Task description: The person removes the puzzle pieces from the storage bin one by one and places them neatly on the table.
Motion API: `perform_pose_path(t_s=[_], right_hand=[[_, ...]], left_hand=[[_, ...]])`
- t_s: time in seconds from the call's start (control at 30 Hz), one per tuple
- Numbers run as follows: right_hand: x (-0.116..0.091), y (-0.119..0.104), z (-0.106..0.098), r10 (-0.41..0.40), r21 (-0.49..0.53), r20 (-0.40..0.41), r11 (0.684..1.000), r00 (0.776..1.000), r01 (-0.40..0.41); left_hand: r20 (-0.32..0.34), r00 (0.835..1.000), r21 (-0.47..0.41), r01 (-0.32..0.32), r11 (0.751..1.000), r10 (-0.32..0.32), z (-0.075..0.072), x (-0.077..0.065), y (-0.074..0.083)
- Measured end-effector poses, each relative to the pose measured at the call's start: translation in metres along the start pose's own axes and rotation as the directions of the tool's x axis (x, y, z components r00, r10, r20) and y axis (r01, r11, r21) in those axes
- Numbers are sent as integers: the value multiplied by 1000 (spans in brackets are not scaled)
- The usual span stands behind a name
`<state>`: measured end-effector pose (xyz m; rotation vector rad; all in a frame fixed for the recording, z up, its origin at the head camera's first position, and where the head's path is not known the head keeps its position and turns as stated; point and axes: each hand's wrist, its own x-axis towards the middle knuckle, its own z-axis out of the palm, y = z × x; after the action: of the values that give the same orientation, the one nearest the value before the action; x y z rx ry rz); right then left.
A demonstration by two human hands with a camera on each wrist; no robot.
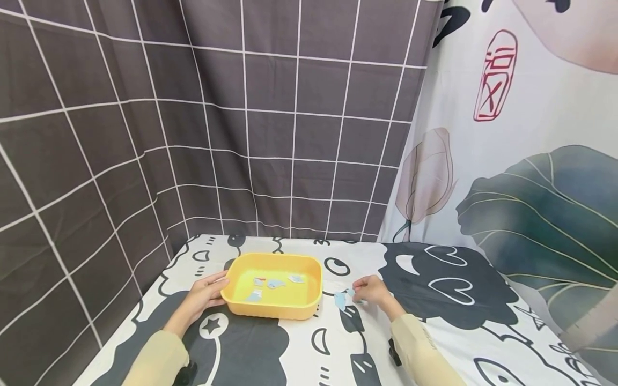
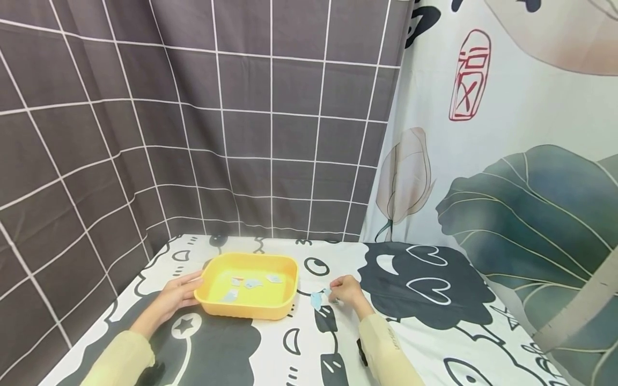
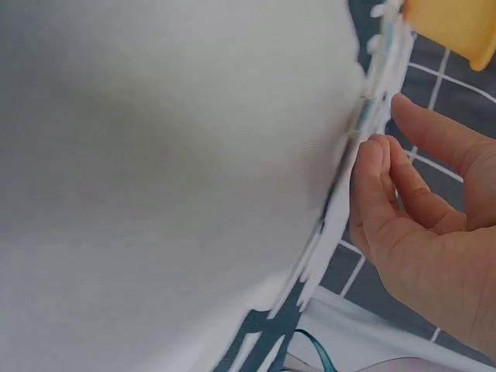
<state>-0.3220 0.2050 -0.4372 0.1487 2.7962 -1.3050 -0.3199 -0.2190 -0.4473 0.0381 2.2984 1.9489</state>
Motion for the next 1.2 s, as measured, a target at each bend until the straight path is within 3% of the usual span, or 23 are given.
perform_pose_path(t_s=[0.3, 0.53, 0.77, 0.87, 1.03, 1.2], right_hand=[[2, -30, -6, -120, 151, -34, 981, 992, 124], [0, -60, 12, -175, 273, -72, 943, 982, 188], [-3, -95, 56, -162, 372, -121, 907, 979, 196], [-5, -106, 81, -172, 404, -87, 894, 981, 193], [-8, -120, 119, -217, 387, -26, 898, 976, 210], [-7, -136, 147, -236, 419, 63, 888, 970, 189]], left_hand=[[-5, 1000, 2, -6, 1000, 6, 1, -1, 1], [-28, 1000, -16, 5, 1000, -5, 6, -2, 0], [-71, 997, -6, 7, 1000, -7, 9, 0, 0], [-103, 994, -12, 21, 1000, -22, 9, -3, -1], [-127, 992, -34, 17, 999, -22, 9, -3, -2], [-137, 990, -51, 7, 999, -14, 10, 0, -4]])
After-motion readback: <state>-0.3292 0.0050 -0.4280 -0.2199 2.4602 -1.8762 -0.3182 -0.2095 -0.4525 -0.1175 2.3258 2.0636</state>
